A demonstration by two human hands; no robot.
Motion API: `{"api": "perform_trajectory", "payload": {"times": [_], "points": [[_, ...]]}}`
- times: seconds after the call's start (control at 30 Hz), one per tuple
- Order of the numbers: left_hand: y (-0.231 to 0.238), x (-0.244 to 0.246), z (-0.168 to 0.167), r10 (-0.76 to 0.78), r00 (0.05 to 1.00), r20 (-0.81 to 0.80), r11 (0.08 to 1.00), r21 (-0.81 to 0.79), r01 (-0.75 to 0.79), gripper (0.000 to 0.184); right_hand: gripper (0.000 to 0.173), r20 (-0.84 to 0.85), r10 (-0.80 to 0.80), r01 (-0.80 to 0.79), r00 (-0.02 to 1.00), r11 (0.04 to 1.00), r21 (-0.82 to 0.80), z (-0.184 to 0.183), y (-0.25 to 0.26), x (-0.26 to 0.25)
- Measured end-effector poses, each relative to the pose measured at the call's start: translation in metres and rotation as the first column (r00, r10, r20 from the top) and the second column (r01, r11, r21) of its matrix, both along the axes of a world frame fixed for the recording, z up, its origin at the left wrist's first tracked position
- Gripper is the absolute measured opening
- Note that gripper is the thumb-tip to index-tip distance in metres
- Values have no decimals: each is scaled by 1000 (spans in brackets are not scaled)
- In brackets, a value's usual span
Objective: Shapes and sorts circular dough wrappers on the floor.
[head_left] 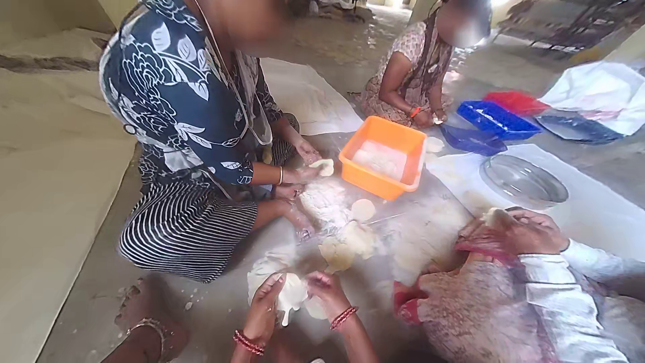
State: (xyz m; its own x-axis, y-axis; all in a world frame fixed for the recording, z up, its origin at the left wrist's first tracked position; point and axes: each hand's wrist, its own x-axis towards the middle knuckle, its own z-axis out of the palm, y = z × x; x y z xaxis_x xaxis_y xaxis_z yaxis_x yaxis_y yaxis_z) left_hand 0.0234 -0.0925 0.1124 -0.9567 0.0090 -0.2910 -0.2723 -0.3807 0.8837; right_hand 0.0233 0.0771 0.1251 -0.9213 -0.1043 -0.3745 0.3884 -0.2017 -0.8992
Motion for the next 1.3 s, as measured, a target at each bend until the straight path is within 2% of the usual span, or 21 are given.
{"api": "perform_trajectory", "payload": {"times": [0.13, 0.27, 0.33, 0.47, 0.63, 0.7, 0.77, 0.8, 0.87, 0.93, 1.0, 1.07, 1.1, 1.17, 1.23, 1.3], "points": [[-1, -1, -5, -25, 1000, 17, 1000, -17, 25, 27, 18, 105, -93, 97, 990, 995, -37, 2, 0, 0], [-1, 0, -5, -69, 995, 76, 997, -21, 70, 32, 37, 110, 21, -20, 994, 1000, -14, 3, 0, 2], [-3, 0, -4, -101, 992, 81, 995, -5, 101, 32, 40, 115, 58, -59, 992, 998, 6, 2, 1, 1], [-9, 0, -1, -171, 983, 69, 985, -7, 172, 16, 30, 119, -59, 57, 991, 998, 24, -1, 6, 0], [-14, -1, -3, -183, 974, 135, 982, -16, 186, 22, 17, 84, -193, 192, 978, 981, 21, -2, 21, -2], [-17, -2, 1, -182, 963, 197, 981, -32, 192, 24, 18, -6, -211, 210, 978, 973, 91, -5, 32, -2], [-22, -4, 0, -157, 964, 216, 982, -68, 175, 26, 21, -117, -196, 220, 974, 941, 257, -4, 46, -3], [-26, -5, -3, -133, 969, 209, 982, -106, 158, 27, 21, -170, -176, 228, 970, 903, 365, -1, 54, -4], [-36, -7, -12, -66, 983, 173, 969, -224, 104, 27, 24, -217, -104, 219, 970, 761, 611, 8, 73, -3], [-49, -9, -28, -40, 993, 109, 909, -409, 82, 28, 25, -137, -68, 151, 988, 582, 799, 25, 91, 0], [-61, -11, -40, -78, 993, 86, 788, -605, 115, 31, 29, 75, -50, -48, 996, 410, 911, 41, 105, 1], [-65, -13, -41, -117, 985, 126, 650, -740, 172, 34, 37, 319, -62, -291, 946, 279, 915, 50, 108, -1], [-64, -13, -41, -126, 980, 153, 586, -786, 198, 37, 40, 377, -69, -351, 924, 243, 904, 49, 105, -1], [-57, -14, -43, -113, 979, 171, 493, -846, 204, 44, 46, 371, -30, -352, 928, 255, 900, 41, 94, -1], [-50, -13, -46, -88, 989, 115, 442, -886, 142, 46, 45, 292, 86, -304, 952, 332, 893, 29, 74, -2], [-45, -18, -50, -94, 995, 30, 371, -926, 63, 44, 42, 258, 213, -325, 943, 398, 858, 20, 49, -5]]}}
